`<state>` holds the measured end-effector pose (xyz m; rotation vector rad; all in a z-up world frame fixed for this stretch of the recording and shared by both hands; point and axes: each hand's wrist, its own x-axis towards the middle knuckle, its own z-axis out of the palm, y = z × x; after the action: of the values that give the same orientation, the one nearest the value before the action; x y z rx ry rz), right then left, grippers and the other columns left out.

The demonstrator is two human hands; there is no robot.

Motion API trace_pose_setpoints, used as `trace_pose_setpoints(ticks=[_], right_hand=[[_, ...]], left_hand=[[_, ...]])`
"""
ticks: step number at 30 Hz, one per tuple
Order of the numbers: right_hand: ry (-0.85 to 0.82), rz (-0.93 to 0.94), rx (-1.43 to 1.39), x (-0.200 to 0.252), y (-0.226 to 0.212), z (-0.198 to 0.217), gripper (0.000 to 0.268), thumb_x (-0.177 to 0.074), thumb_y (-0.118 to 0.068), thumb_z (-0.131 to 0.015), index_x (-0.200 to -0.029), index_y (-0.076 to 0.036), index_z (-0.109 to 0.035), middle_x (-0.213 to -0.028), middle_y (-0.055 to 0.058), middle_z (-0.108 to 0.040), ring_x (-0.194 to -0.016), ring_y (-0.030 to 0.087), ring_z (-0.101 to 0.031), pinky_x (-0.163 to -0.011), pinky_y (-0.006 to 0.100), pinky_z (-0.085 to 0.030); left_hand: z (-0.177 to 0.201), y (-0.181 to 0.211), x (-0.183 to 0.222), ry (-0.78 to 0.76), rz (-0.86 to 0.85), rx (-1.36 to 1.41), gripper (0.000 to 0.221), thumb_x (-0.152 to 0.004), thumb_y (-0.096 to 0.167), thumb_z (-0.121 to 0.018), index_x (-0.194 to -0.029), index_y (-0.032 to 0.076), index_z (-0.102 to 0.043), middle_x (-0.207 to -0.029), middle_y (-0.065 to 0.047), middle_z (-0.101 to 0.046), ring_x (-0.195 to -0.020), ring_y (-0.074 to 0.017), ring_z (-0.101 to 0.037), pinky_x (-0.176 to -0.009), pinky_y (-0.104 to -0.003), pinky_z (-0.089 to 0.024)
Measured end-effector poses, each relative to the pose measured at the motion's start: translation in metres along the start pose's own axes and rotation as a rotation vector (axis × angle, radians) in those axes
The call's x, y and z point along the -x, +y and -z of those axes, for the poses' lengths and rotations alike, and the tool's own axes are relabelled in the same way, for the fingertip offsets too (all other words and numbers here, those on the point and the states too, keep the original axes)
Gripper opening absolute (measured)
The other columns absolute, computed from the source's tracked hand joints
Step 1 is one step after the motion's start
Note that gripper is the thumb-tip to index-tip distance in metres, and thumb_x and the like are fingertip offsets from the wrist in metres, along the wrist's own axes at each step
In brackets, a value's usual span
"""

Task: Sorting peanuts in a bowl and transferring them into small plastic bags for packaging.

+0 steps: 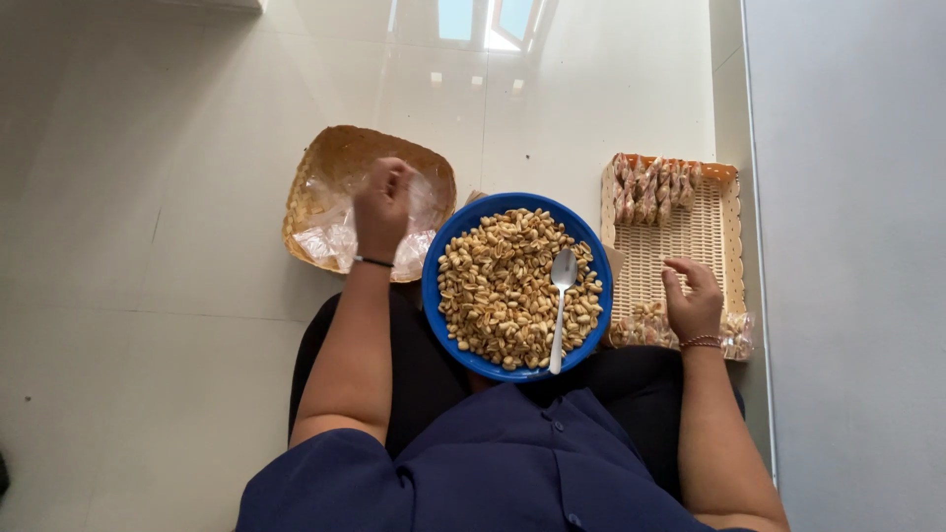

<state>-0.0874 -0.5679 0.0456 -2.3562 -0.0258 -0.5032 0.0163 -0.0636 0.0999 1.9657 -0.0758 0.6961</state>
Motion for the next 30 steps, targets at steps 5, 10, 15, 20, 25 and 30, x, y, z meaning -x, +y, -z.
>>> trace_pose_setpoints(ticks=[5,10,15,20,25,30], right_hand=[[-0.169,0.090,-0.228,0.015,-0.126,-0.023,0.019,-0.097,-0.012,-0.072,-0.115,-0.015,-0.079,-0.103,0.010,-0.075,-0.101,0.030,-0.071,-0.084,0.040,-0.056],[-0.421,0.079,-0.489,0.039,-0.209,-0.041,0.023,-0.094,-0.014,-0.070,-0.115,-0.010,-0.079,-0.097,0.014,-0.077,-0.097,0.034,-0.073,-0.079,0.045,-0.059],[-0.459,-0.033,-0.526,0.048,-0.207,-0.043,0.012,-0.096,-0.011,-0.070,-0.098,-0.007,-0.081,-0.085,0.012,-0.078,-0.087,0.022,-0.073,-0.075,0.038,-0.058],[-0.439,-0.078,-0.551,0.057,-0.215,-0.034,0.013,-0.096,-0.010,-0.070,-0.098,-0.005,-0.081,-0.074,0.010,-0.074,-0.074,0.019,-0.070,-0.066,0.035,-0.058],[-0.284,0.030,-0.359,0.062,-0.193,-0.041,0.007,-0.090,-0.018,-0.080,-0.086,-0.013,-0.081,-0.065,0.006,-0.069,-0.066,0.022,-0.069,-0.061,0.032,-0.056],[-0.248,0.132,-0.221,0.067,-0.195,-0.042,0.009,-0.080,-0.015,-0.084,-0.076,-0.019,-0.077,-0.060,0.001,-0.066,-0.063,0.023,-0.067,-0.063,0.032,-0.055]], left_hand=[[-0.015,0.081,0.061,-0.301,0.019,0.097,0.009,-0.099,0.030,-0.068,-0.104,0.023,-0.071,-0.074,-0.008,-0.068,-0.070,-0.0331,-0.070,-0.066,-0.039,-0.055],[-0.011,0.144,0.102,-0.509,-0.083,0.176,0.008,-0.102,0.026,-0.065,-0.103,0.027,-0.073,-0.067,-0.002,-0.067,-0.058,-0.0278,-0.067,-0.063,-0.036,-0.058],[-0.010,0.147,0.118,-0.581,-0.128,0.191,0.008,-0.101,0.026,-0.064,-0.107,0.025,-0.068,-0.070,-0.003,-0.066,-0.066,-0.0307,-0.069,-0.061,-0.042,-0.057],[-0.009,0.150,0.125,-0.503,-0.155,0.182,0.010,-0.098,0.029,-0.066,-0.105,0.022,-0.067,-0.073,-0.005,-0.066,-0.072,-0.0291,-0.070,-0.064,-0.040,-0.057],[-0.014,0.152,0.135,-0.287,-0.345,-0.163,0.028,-0.089,0.046,-0.074,-0.098,0.022,-0.064,-0.087,0.001,-0.061,-0.087,-0.0213,-0.064,-0.078,-0.036,-0.052],[-0.028,0.136,0.161,-0.626,0.333,0.230,0.019,-0.082,0.036,-0.079,-0.084,0.019,-0.071,-0.068,-0.002,-0.069,-0.071,-0.0221,-0.071,-0.066,-0.034,-0.053]])
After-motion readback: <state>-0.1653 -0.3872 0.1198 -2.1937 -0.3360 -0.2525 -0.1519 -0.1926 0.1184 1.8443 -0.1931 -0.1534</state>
